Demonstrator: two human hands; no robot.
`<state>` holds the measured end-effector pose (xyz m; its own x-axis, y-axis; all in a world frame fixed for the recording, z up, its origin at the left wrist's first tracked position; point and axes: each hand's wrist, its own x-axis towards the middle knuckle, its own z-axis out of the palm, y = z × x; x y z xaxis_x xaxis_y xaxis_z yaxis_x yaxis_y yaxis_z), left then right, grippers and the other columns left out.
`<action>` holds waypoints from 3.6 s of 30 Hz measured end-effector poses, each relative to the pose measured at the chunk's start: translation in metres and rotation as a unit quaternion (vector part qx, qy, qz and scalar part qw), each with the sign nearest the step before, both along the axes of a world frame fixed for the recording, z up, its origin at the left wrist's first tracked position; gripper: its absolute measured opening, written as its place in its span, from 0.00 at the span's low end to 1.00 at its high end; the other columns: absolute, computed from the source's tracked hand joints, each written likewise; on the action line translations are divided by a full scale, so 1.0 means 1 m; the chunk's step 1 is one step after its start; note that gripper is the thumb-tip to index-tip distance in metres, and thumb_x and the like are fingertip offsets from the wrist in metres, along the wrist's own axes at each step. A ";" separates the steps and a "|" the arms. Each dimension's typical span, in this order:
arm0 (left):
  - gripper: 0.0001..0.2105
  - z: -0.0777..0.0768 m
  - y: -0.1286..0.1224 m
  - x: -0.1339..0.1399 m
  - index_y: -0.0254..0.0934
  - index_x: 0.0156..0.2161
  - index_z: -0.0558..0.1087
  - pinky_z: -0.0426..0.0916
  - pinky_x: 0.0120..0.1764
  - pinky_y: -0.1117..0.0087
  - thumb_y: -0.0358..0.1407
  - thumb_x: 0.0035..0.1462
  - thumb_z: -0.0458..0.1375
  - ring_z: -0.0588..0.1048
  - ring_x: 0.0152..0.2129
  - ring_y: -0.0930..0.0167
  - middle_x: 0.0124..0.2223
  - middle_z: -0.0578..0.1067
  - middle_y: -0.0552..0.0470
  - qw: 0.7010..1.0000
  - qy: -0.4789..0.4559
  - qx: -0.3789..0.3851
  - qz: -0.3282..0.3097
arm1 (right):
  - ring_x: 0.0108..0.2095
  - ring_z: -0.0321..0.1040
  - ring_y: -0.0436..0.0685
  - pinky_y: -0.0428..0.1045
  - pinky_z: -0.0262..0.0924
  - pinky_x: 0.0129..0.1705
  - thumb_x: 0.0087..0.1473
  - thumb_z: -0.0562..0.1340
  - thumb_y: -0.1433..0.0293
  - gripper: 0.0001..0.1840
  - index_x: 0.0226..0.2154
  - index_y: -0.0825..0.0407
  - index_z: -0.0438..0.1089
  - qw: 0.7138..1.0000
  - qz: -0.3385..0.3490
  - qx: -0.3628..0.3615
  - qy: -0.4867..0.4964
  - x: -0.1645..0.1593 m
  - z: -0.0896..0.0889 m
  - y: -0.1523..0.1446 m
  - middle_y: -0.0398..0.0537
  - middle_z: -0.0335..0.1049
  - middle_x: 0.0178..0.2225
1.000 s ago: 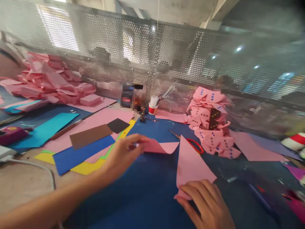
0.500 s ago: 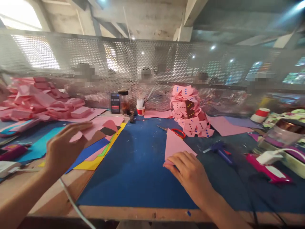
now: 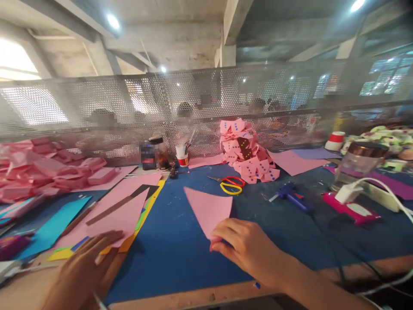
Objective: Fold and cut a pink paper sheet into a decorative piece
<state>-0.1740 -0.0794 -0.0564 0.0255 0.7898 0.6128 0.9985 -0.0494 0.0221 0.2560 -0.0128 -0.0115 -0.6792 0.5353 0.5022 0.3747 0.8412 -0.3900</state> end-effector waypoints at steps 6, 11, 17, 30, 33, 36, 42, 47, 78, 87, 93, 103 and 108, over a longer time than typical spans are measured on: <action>0.13 0.006 -0.004 0.012 0.55 0.44 0.80 0.69 0.54 0.50 0.47 0.62 0.53 0.78 0.48 0.55 0.50 0.82 0.59 0.991 0.119 -0.013 -0.065 | 0.50 0.71 0.55 0.48 0.62 0.54 0.62 0.64 0.60 0.16 0.48 0.51 0.73 0.991 0.043 -0.124 0.015 0.007 0.009 0.003 0.47 0.76 0.47; 0.18 0.046 0.010 0.067 0.49 0.52 0.76 0.63 0.60 0.47 0.52 0.63 0.56 0.74 0.55 0.55 0.54 0.79 0.52 0.992 0.060 0.008 -0.107 | 0.47 0.72 0.54 0.48 0.63 0.51 0.64 0.62 0.61 0.13 0.47 0.51 0.75 0.975 0.024 -0.218 0.017 0.015 0.016 0.018 0.46 0.76 0.46; 0.18 0.047 0.073 0.151 0.48 0.60 0.71 0.63 0.63 0.54 0.43 0.66 0.57 0.72 0.58 0.62 0.60 0.75 0.52 0.943 0.042 -0.142 -0.297 | 0.46 0.74 0.52 0.47 0.65 0.49 0.58 0.59 0.79 0.15 0.45 0.51 0.75 0.967 -0.016 -0.252 0.015 0.021 0.018 0.043 0.46 0.77 0.45; 0.17 0.021 0.108 0.175 0.47 0.59 0.71 0.71 0.57 0.62 0.39 0.66 0.58 0.73 0.55 0.65 0.58 0.75 0.52 0.902 -0.031 -0.197 -0.382 | 0.48 0.74 0.53 0.48 0.65 0.51 0.59 0.58 0.77 0.14 0.43 0.49 0.76 0.930 -0.089 -0.345 0.084 0.040 0.003 0.079 0.44 0.78 0.47; 0.15 0.022 0.109 0.175 0.47 0.57 0.72 0.71 0.56 0.63 0.37 0.67 0.57 0.74 0.54 0.66 0.57 0.76 0.52 0.901 -0.039 -0.187 -0.390 | 0.45 0.74 0.53 0.48 0.67 0.47 0.61 0.59 0.72 0.12 0.44 0.48 0.75 0.922 -0.093 -0.367 0.084 0.043 0.006 0.078 0.44 0.78 0.46; 0.14 0.023 0.110 0.177 0.46 0.56 0.73 0.70 0.56 0.66 0.36 0.67 0.56 0.74 0.53 0.68 0.56 0.77 0.53 0.901 -0.041 -0.178 -0.393 | 0.45 0.74 0.54 0.49 0.67 0.46 0.61 0.60 0.71 0.11 0.45 0.49 0.75 0.915 -0.088 -0.384 0.087 0.045 0.007 0.079 0.45 0.78 0.46; 0.13 0.026 0.110 0.178 0.46 0.55 0.74 0.69 0.55 0.68 0.37 0.68 0.56 0.74 0.52 0.69 0.55 0.78 0.54 0.902 -0.045 -0.165 -0.396 | 0.45 0.74 0.54 0.50 0.67 0.49 0.63 0.61 0.62 0.12 0.46 0.50 0.74 0.926 -0.056 -0.361 0.095 0.045 0.011 0.075 0.46 0.77 0.45; 0.14 0.027 0.108 0.178 0.47 0.56 0.75 0.71 0.54 0.66 0.38 0.68 0.56 0.75 0.52 0.67 0.54 0.78 0.53 0.905 -0.048 -0.166 -0.389 | 0.49 0.71 0.55 0.52 0.64 0.57 0.55 0.71 0.65 0.16 0.47 0.47 0.75 0.975 -0.012 -0.219 0.021 0.048 0.010 0.070 0.47 0.72 0.49; 0.12 0.030 0.105 0.179 0.45 0.52 0.77 0.73 0.52 0.65 0.38 0.68 0.56 0.77 0.49 0.66 0.51 0.80 0.50 0.909 -0.059 -0.138 -0.388 | 0.40 0.75 0.53 0.49 0.68 0.47 0.59 0.65 0.68 0.04 0.34 0.50 0.76 0.972 -0.110 -0.197 0.063 0.047 0.006 0.076 0.45 0.77 0.39; 0.09 0.028 0.103 0.178 0.40 0.44 0.77 0.73 0.48 0.67 0.35 0.68 0.54 0.78 0.44 0.68 0.46 0.80 0.48 0.910 -0.076 -0.143 -0.381 | 0.52 0.67 0.61 0.58 0.54 0.56 0.56 0.70 0.63 0.07 0.35 0.47 0.75 0.992 -0.114 -0.029 -0.043 0.046 -0.005 0.077 0.45 0.77 0.45; 0.08 0.027 0.101 0.181 0.40 0.45 0.77 0.72 0.47 0.68 0.34 0.68 0.55 0.78 0.42 0.69 0.44 0.80 0.50 0.907 -0.092 -0.150 -0.383 | 0.46 0.70 0.57 0.55 0.51 0.52 0.59 0.68 0.63 0.07 0.37 0.49 0.75 0.994 -0.067 -0.010 -0.080 0.037 -0.003 0.068 0.45 0.77 0.40; 0.07 0.030 0.099 0.183 0.41 0.42 0.76 0.70 0.47 0.69 0.37 0.68 0.55 0.77 0.42 0.70 0.44 0.79 0.52 0.911 -0.110 -0.171 -0.359 | 0.42 0.69 0.55 0.53 0.51 0.49 0.64 0.64 0.64 0.08 0.35 0.50 0.74 0.992 -0.073 -0.018 -0.101 0.037 -0.006 0.070 0.44 0.76 0.37; 0.08 0.031 0.097 0.183 0.40 0.41 0.76 0.69 0.47 0.69 0.37 0.68 0.55 0.76 0.42 0.69 0.44 0.78 0.51 0.915 -0.114 -0.172 -0.346 | 0.41 0.68 0.55 0.53 0.50 0.47 0.64 0.63 0.64 0.10 0.33 0.51 0.74 0.991 -0.079 -0.018 -0.106 0.037 -0.006 0.070 0.44 0.75 0.35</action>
